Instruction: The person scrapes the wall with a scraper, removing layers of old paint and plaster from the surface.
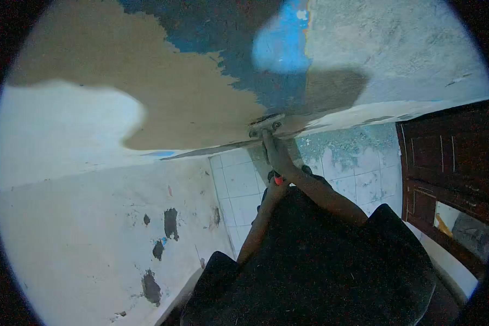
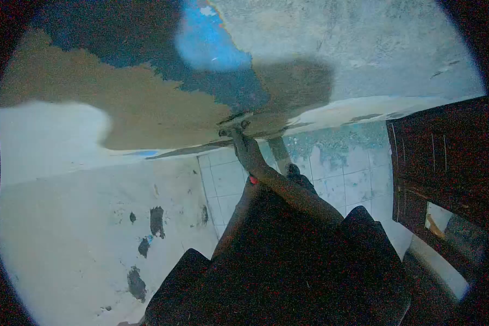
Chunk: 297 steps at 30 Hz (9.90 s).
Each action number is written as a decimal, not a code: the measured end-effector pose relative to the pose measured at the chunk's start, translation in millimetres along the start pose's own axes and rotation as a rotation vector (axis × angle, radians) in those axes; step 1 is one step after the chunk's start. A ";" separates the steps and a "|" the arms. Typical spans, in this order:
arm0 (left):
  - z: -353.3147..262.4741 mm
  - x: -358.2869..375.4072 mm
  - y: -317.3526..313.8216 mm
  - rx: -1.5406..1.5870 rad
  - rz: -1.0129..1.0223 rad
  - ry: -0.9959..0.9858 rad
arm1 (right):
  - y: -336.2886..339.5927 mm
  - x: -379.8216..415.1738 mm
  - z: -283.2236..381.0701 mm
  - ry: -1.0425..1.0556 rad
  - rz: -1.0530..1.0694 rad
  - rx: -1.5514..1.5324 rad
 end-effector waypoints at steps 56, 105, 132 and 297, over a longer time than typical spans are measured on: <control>-9.5 -3.5 3.4 -0.109 -0.031 -0.022 | -0.1 -10.6 -18.0 -0.141 0.028 0.022; 38.4 -27.1 -3.3 0.227 0.079 -0.122 | -6.5 -17.2 -26.4 0.073 -0.015 0.170; 1.0 -9.3 -2.7 0.060 0.031 -0.081 | -6.4 -20.2 -33.4 0.022 0.043 0.103; -59.0 24.7 8.8 0.024 -0.290 -0.114 | -7.7 -11.2 26.4 -0.187 0.035 -0.193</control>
Point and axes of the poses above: each hand's wrist, its own x-axis away from the middle knuckle, its own y-axis out of the back of the hand, z = x × y, the point moved 1 cm from there along -x, towards the middle knuckle, and after that the axes turned 10 degrees about z, right-handed, at the moved point
